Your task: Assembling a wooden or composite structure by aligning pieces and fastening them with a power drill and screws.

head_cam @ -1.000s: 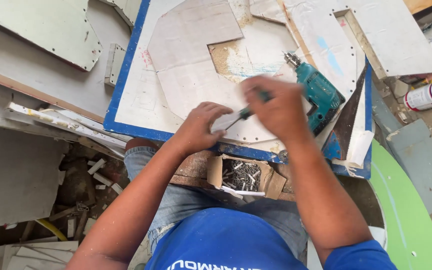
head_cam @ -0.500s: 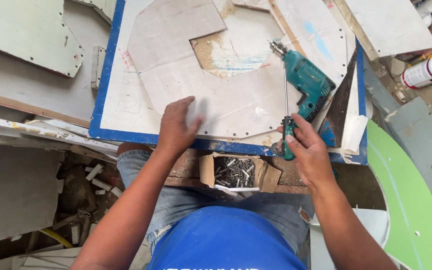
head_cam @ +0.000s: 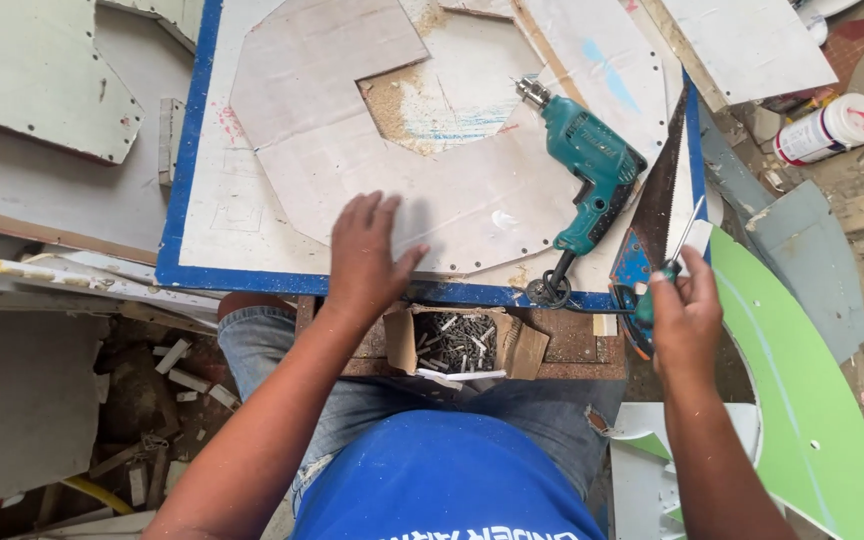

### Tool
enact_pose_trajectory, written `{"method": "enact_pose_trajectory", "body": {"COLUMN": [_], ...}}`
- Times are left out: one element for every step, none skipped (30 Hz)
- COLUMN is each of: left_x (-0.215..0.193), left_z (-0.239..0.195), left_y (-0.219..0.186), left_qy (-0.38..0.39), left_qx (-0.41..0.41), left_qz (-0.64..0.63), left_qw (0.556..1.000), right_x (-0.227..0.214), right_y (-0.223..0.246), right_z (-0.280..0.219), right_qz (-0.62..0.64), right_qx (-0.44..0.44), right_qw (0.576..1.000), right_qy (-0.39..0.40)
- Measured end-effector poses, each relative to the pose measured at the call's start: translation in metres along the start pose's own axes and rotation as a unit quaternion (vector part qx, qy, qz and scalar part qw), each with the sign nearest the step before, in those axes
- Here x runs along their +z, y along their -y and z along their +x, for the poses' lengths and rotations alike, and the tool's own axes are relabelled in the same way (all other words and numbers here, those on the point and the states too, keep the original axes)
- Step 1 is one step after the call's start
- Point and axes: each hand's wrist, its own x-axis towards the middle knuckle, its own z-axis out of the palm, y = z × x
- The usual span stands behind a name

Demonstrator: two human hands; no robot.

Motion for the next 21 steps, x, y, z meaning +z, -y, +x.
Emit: {"method": "enact_pose_trajectory", "body": {"left_x": [0.000,0.004,0.008,0.012,0.013,0.014,0.015,0.021,0.027,0.032,0.038,0.043,0.047,0.050,0.051,0.052,0.048,0.043,0.039,0.033,0.028], "left_z": [0.001,0.003,0.004,0.005,0.008,0.010,0.010,0.009,0.010,0.012,0.011,0.011,0.010,0.010,0.009,0.008,0.007,0.006,0.008,0.009,0.009], "left_y": [-0.012,-0.018,-0.024,-0.030,-0.032,-0.034,-0.036,-0.030,-0.024,-0.018,-0.013,-0.008,-0.002,-0.003,-0.002,-0.002,-0.005,-0.009,-0.013,-0.016,-0.020], "left_qy": [-0.001,0.000,0.027,0.053,0.055,0.064,0.075,0.079,0.099,0.119,0.121,0.080,0.035,0.035,0.029,0.024,0.025,0.033,0.038,0.037,0.033], "left_qx": [0.041,0.045,0.052,0.058,0.062,0.050,0.035,0.036,0.031,0.026,0.027,0.032,0.035,0.035,0.039,0.043,0.043,0.046,0.051,0.054,0.014], "left_qz": [0.018,0.016,0.020,0.023,0.022,0.030,0.039,0.037,0.058,0.079,0.078,0.054,0.031,0.030,0.039,0.047,0.048,0.062,0.077,0.078,0.011], "left_qw": [0.999,0.999,0.998,0.997,0.996,0.996,0.996,0.996,0.993,0.989,0.989,0.995,0.998,0.998,0.998,0.998,0.998,0.996,0.995,0.995,0.999], "right_x": [0.000,0.001,0.001,0.002,0.004,0.006,0.008,0.006,0.007,0.007,0.006,0.006,0.006,0.006,0.008,0.009,0.005,0.001,-0.002,-0.008,-0.016], "right_y": [-0.002,-0.006,-0.011,-0.016,-0.011,-0.005,0.000,0.004,0.008,0.013,0.004,-0.006,-0.015,-0.004,0.008,0.019,0.007,-0.005,-0.017,-0.022,-0.027], "right_z": [-0.007,-0.014,-0.023,-0.032,-0.044,-0.056,-0.070,-0.084,-0.096,-0.108,-0.116,-0.123,-0.129,-0.120,-0.112,-0.104,-0.100,-0.097,-0.091,-0.099,-0.105], "right_qz": [-0.006,-0.007,-0.044,-0.080,-0.081,-0.096,-0.111,-0.113,-0.130,-0.146,-0.147,-0.139,-0.130,-0.130,-0.124,-0.118,-0.117,-0.101,-0.085,-0.082,-0.131], "right_qx": [0.010,0.011,0.007,0.004,0.005,0.032,0.061,0.064,0.104,0.143,0.145,0.129,0.111,0.110,0.143,0.176,0.177,0.130,0.081,0.081,0.046], "right_qw": [1.000,1.000,0.999,0.996,0.996,0.995,0.992,0.991,0.984,0.971,0.971,0.975,0.978,0.978,0.975,0.971,0.971,0.983,0.992,0.993,0.987], "right_qy": [-0.020,-0.024,-0.028,-0.032,-0.036,-0.021,-0.003,-0.005,0.057,0.120,0.118,0.117,0.116,0.117,0.112,0.108,0.109,0.076,0.040,0.038,0.080]}}
